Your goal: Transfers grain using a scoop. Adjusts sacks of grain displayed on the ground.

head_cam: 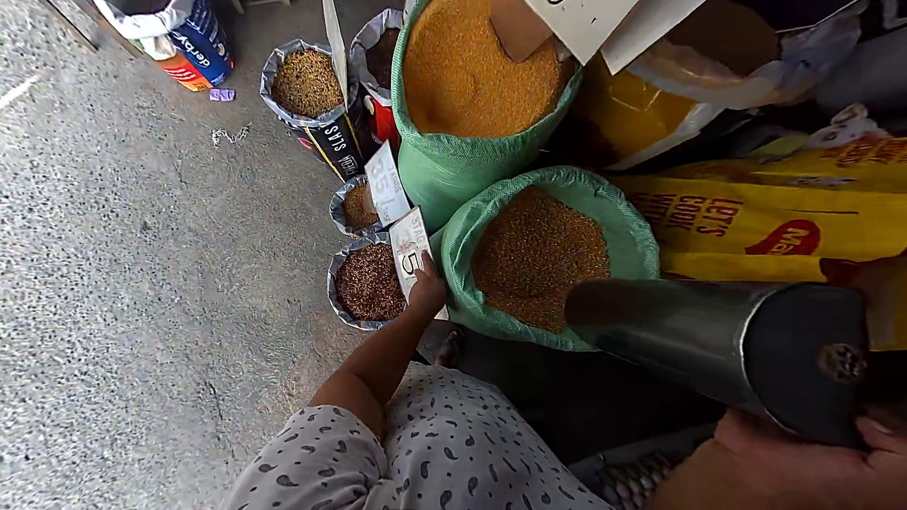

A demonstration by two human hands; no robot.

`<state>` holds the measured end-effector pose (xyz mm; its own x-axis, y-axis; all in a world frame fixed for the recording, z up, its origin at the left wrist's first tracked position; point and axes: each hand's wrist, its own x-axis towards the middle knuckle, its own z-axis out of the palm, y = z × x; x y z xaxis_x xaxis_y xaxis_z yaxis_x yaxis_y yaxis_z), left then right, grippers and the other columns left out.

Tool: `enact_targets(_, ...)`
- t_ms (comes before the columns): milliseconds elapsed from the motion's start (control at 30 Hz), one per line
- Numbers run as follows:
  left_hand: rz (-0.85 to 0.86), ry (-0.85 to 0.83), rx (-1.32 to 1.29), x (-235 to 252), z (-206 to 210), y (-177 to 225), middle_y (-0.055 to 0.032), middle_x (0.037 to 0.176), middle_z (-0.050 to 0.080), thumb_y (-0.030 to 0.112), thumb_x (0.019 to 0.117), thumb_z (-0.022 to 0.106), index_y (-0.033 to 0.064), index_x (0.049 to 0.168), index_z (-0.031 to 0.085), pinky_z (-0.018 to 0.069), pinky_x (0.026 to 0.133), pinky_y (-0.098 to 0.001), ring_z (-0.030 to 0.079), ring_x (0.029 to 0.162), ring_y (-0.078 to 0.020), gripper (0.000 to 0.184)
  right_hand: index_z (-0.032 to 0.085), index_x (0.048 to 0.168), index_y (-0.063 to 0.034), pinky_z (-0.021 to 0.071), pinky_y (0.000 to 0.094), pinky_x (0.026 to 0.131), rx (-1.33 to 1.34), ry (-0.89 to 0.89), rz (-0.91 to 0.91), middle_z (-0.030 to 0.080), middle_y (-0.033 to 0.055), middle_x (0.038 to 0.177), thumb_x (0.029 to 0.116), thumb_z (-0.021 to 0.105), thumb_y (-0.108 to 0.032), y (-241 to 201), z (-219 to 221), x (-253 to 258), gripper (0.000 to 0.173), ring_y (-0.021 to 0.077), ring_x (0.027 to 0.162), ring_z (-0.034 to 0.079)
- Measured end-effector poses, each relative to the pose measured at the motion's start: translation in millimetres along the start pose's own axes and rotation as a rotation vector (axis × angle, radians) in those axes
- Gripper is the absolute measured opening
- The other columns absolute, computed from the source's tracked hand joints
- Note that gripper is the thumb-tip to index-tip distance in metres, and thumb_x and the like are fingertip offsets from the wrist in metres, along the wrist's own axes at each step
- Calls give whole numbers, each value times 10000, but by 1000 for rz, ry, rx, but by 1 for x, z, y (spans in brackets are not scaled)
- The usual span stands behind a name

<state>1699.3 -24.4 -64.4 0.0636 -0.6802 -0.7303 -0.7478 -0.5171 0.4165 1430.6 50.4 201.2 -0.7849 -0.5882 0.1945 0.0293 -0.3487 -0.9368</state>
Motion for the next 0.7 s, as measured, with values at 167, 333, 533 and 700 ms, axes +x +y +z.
enact_targets(167,-15,-32,-90,-17,-33,-14,-296,1319,620,627,992,523,76,1648,-33,506,990,-640,653,1170,-439,1022,593,952,-101,582,379,876,-75,-124,-91,681,6,878,959,410,-46,-17,4,11,191,143,888,685)
enact_targets(333,208,158,-261,-61,-77,-13,-321,1541,403,449,1022,604,6,1608,248,459,1089,-580,551,1311,-435,817,720,863,-228,582,229,787,33,-476,-241,683,-116,847,971,668,-170,-19,34,7,134,23,811,660)
enact_targets(533,1051,654,-673,-191,-144,-11,51,1001,714,229,1052,572,121,1125,737,574,756,-226,660,830,-18,211,521,701,-90,440,215,589,-140,-1048,-749,497,21,674,974,664,-224,4,96,-72,335,92,617,500)
enact_targets(700,614,916,-20,-271,-188,-31,-68,826,710,367,1032,549,31,967,757,549,652,-281,652,692,-86,400,587,730,-108,397,340,573,-144,-1297,-1209,526,52,680,989,564,-107,37,121,-142,260,207,579,498)
